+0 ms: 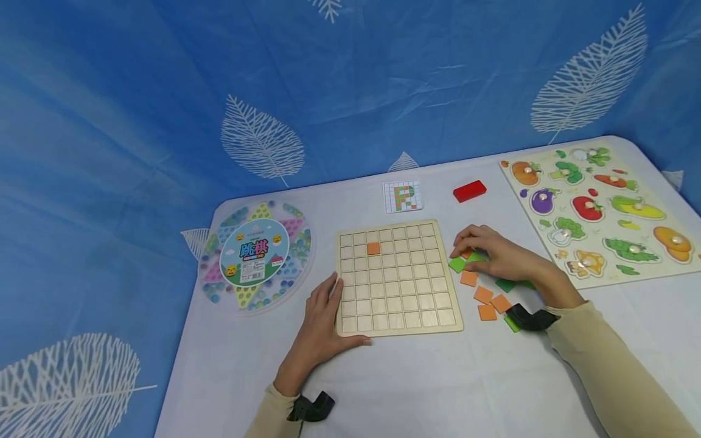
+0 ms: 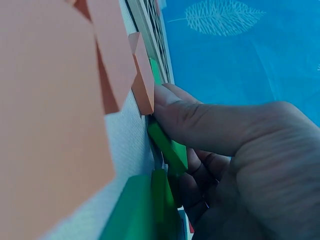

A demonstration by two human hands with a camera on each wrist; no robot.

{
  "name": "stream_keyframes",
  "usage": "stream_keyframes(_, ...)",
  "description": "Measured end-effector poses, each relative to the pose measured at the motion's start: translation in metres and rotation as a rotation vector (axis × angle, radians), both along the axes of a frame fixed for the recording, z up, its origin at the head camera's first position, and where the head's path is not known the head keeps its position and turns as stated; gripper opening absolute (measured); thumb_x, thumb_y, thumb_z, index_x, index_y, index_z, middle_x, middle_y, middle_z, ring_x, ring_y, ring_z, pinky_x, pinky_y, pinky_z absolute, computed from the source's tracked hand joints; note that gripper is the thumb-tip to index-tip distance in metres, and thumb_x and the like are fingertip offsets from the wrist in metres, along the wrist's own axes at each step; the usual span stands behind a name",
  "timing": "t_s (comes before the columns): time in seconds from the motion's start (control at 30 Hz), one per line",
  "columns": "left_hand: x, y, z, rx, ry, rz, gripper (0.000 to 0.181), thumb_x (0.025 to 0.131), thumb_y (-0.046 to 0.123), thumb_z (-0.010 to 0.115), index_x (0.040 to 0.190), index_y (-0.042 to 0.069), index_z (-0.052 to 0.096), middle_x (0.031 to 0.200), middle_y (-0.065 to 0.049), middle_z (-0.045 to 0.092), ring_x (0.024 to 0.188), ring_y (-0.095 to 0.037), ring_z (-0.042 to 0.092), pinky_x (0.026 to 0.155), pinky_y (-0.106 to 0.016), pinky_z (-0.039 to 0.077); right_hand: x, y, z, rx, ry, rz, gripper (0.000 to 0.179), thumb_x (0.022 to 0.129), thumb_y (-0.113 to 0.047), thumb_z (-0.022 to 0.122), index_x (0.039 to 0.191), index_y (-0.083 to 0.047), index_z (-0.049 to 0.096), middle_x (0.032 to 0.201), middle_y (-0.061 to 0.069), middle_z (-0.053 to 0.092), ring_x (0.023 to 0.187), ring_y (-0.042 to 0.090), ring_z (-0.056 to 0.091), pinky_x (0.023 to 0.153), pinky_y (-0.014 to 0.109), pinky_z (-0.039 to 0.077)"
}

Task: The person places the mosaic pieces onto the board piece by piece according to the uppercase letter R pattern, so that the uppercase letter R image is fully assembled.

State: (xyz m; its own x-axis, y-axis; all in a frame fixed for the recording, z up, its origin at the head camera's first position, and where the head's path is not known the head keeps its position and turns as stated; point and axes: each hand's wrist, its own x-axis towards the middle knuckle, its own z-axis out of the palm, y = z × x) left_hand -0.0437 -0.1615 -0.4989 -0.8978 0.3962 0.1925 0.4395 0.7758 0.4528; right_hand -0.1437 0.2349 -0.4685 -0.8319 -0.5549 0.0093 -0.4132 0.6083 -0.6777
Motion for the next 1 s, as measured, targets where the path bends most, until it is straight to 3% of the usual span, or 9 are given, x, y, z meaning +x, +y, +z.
stream_keyframes(0.47,0.0003,-0.0001,-0.0007,-0.001,0.010,-0.003,0.128,0.057,0.057,0.089,0.154,0.001,0.027,0.159,-0.020,0.025,0.141,-0.037,0.029,0.107,-0.054,0.031,-0.0012,-0.0015,-0.0017,-0.010,-0.033,-0.025,0.022,0.082,-0.008,0.078,0.099,-0.020,0.072,0.117,0.000,0.057,0.115,0.019,0.041,0.100,0.043,0.034)
stream_keyframes(1.0,0.0003,0.0000,-0.0014,-0.009,0.004,0.002,0.128,0.057,0.058,0.089,0.154,0.003,0.026,0.159,-0.018,0.024,0.141,-0.036,0.028,0.107,-0.054,0.031,-0.0004,-0.0013,-0.0034,-0.019,-0.019,-0.026,0.019,0.082,-0.011,0.078,0.098,-0.019,0.073,0.116,0.000,0.057,0.115,0.018,0.041,0.100,0.038,0.032)
